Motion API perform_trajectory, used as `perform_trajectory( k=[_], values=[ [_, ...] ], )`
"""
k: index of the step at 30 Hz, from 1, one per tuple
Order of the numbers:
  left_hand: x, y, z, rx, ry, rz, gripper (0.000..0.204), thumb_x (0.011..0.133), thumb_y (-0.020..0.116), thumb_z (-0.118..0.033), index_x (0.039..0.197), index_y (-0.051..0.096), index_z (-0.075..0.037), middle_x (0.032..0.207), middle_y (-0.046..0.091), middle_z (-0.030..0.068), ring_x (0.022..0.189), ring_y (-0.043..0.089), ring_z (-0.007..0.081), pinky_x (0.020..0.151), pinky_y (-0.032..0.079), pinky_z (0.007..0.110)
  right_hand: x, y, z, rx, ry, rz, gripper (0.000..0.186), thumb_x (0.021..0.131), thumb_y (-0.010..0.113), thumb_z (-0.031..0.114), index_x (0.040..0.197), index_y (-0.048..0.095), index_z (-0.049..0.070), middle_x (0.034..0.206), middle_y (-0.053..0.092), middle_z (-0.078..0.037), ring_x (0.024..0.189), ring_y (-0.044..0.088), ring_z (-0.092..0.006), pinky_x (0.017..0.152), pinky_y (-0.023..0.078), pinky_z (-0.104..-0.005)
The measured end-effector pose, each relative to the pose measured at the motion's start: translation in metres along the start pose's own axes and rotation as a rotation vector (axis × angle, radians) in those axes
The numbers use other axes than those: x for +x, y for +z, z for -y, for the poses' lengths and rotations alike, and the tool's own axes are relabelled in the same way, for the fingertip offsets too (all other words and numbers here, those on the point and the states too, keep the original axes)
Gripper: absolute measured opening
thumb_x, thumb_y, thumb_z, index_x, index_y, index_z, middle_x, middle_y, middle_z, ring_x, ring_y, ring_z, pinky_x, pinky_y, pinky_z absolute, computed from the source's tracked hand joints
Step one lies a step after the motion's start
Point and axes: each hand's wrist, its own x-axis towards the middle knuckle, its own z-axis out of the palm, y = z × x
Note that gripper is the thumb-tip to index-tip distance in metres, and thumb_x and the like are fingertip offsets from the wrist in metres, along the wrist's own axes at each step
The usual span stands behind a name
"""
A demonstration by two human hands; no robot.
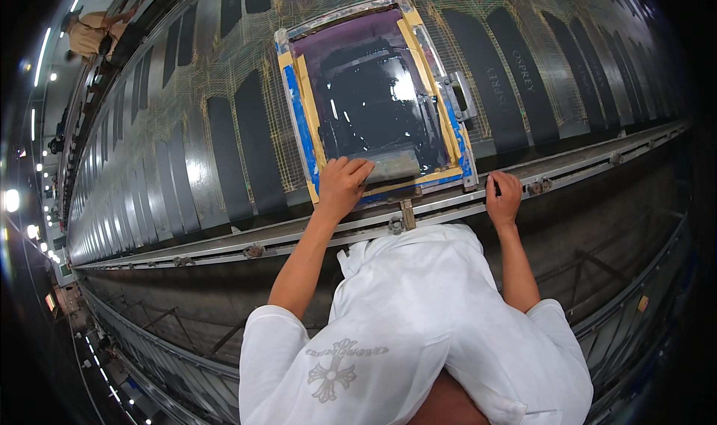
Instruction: The person uses a squeegee to pull dark ink across a screen printing frame mounted on a conveyor belt. They repeatedly move the squeegee back and forth over the same rectangular area, occasionally lifting it to reposition or reload ink. The process is continuous and repetitive, focusing on a single section of the screen.
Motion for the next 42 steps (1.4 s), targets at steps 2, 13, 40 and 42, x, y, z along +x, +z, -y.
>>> perform_trajectory(
  k=[2,13,40,42],
  values=[
    [-0.002,0.002,-0.005,0.002,-0.018,0.002,0.054,0.063,0.082,-0.001,0.115,0.074,-0.013,0.11,0.073,-0.0011,0.088,0.061,0.0232,0.075,0.046,0.039,0.003,-0.002,0.002,0.005,-0.004,0.016,0.01,0.09,0.073,0.011,0.099,0.074,0.006,0.102,0.074,-0.008,0.101,0.066,-0.0299,0.093,0.046,-0.0433],
    [-0.008,-0.001,-0.03,0.001,-0.024,0.035,0.054,0.062,0.083,-0.002,0.114,0.072,-0.011,0.11,0.072,0.0001,0.09,0.062,0.0236,0.075,0.047,0.039,-0.001,0.0,0.001,-0.011,0.013,0.014,0.01,0.09,0.072,0.012,0.099,0.074,0.007,0.103,0.074,-0.007,0.102,0.066,-0.0297,0.093,0.046,-0.0432],
    [-0.007,-0.004,-0.046,0.056,-0.12,-0.039,0.058,0.058,0.084,-0.001,0.113,0.074,-0.012,0.112,0.074,0.0003,0.09,0.062,0.023,0.078,0.049,0.039,0.236,0.148,0.016,0.142,0.347,0.117,0.041,0.093,0.071,0.044,0.111,0.072,0.007,0.103,0.076,-0.021,0.099,0.073,-0.0393,0.086,0.056,-0.0432],
    [-0.013,0.0,-0.053,0.054,-0.15,-0.068,0.058,0.057,0.084,0.0,0.113,0.074,-0.012,0.112,0.074,0.0002,0.092,0.063,0.023,0.08,0.05,0.039,0.233,0.152,0.017,0.175,0.373,0.117,0.04,0.092,0.072,0.045,0.109,0.073,0.008,0.101,0.075,-0.022,0.1,0.071,-0.0434,0.086,0.055,-0.0456]
  ],
)
